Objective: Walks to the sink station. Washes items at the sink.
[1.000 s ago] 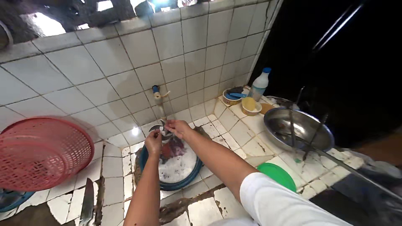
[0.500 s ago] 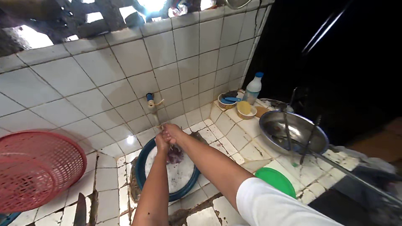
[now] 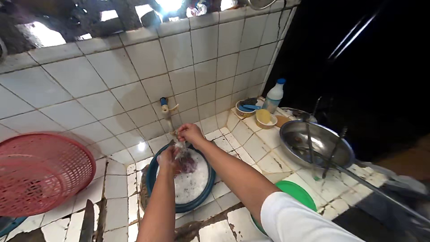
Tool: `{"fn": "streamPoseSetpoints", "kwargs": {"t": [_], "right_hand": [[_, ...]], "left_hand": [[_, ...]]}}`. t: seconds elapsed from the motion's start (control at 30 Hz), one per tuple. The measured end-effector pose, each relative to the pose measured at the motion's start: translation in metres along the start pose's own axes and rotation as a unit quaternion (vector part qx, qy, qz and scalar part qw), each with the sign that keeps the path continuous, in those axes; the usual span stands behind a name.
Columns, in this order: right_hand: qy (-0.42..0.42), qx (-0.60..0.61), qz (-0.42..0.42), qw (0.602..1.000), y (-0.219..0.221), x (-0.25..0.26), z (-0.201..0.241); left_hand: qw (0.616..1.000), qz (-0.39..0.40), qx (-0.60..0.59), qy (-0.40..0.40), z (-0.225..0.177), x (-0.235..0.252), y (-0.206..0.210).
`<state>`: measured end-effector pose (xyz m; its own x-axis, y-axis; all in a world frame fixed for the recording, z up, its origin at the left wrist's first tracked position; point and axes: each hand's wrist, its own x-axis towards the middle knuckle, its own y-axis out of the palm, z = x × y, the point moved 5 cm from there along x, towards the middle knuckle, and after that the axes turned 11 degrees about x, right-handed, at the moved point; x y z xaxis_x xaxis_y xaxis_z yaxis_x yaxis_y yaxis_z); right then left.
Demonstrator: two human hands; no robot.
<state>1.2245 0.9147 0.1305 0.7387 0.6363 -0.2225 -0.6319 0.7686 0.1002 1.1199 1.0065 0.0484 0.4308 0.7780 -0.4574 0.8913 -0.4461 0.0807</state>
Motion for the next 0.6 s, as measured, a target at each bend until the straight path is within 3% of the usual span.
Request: {"fn": "streamPoseSetpoints", "kwargs": {"t": [0.1,0.2,0.3,0.43,0.6], "right_hand": [[0.013,0.048,-0.049,0.998,-0.026,0.004,-0.005],[0.032,0.055,-0.064,0.996,-0.037,0.011,-0.012],[0.062,0.034,-0.025,0.997,-0.027,0.01,-0.017],[0.11,0.073,0.018,0.991,-0.003,0.006,-0.026],[0.143,0.191,0.01,0.971,0.01,0.007,-0.035]], "left_hand": [[0.989,0.038,-0.104,-0.094,0.016,-0.013,-0.018],[0.982,0.115,-0.088,-0.122,0.038,-0.017,-0.026],[0.986,0.162,0.016,-0.034,0.051,-0.009,-0.03],[0.964,0.117,0.227,0.081,0.047,-0.004,-0.03],[0.924,0.075,0.344,0.149,0.043,0.009,-0.031]]}}
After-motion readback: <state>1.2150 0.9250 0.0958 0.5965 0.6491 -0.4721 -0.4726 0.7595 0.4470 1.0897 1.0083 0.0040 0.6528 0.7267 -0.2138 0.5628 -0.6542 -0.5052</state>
